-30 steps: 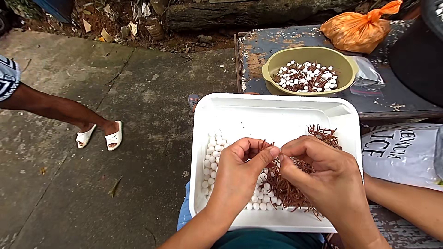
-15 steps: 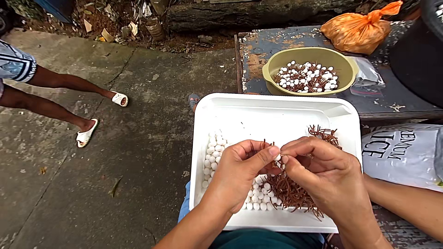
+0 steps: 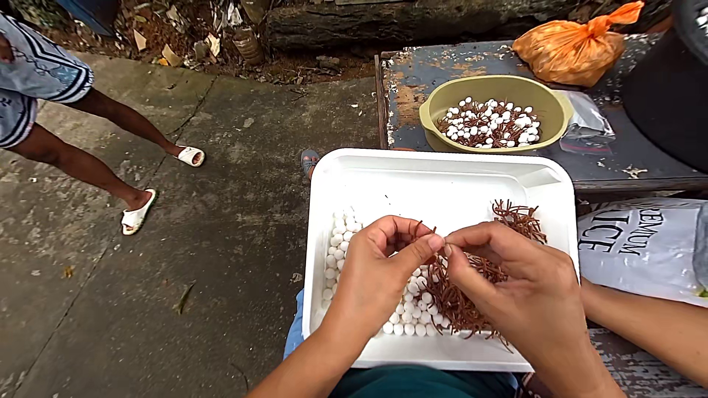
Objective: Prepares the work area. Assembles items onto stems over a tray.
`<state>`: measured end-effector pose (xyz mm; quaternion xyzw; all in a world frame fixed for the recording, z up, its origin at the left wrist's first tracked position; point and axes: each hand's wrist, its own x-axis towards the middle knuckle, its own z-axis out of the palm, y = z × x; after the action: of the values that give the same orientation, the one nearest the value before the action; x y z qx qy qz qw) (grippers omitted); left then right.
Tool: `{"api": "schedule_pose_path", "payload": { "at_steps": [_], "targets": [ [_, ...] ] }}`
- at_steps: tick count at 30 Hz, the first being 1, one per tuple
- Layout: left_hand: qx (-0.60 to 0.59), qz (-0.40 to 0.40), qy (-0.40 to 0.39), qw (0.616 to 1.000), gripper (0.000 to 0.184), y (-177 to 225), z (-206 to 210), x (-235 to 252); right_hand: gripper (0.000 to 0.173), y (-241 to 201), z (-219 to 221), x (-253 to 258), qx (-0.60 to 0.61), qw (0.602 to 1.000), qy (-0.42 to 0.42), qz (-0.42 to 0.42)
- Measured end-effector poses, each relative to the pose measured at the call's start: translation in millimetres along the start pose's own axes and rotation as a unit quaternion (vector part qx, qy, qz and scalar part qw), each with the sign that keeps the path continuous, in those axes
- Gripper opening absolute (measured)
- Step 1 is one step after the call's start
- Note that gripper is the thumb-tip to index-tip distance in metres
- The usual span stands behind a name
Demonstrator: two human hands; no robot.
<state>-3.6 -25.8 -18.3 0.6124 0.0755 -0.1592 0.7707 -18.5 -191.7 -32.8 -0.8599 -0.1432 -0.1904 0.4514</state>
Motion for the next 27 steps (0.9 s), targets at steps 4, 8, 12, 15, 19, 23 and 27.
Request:
{"api": "schedule_pose_path", "payload": {
  "at_steps": [4,8,12,15,19,23,27],
  "targets": [
    [-0.061,-0.015,0.002,0.998,0.007,3,1,-1,0.009,-4,0,-1,0.042,0.999,0.008,0.026],
    [-0.105,-0.03,-0.008,0.994,0.007,6,1,-2,0.007,-6,0,0,0.06,0.998,0.024,0.015],
    [-0.112,-0.036,-0.001,0.993,0.007,7,3,-2,0.007,-5,-1,1,0.057,0.998,0.029,0.003],
    [-0.08,-0.003,0.007,0.997,0.007,5,3,-3,0.007,-5,0,0,0.028,0.999,0.031,0.001],
    [0.024,0.093,0.026,0.995,0.01,-1,3,-4,0.007,-6,1,-1,0.014,0.999,0.028,0.014],
    [0.055,0.124,0.018,0.991,0.01,-3,2,-3,0.004,-7,0,0,0.067,0.995,0.02,0.065],
    [0.027,0.094,-0.007,0.995,0.01,-4,-1,-1,0.007,-6,-4,1,0.141,0.98,-0.002,0.139]
  ]
}}
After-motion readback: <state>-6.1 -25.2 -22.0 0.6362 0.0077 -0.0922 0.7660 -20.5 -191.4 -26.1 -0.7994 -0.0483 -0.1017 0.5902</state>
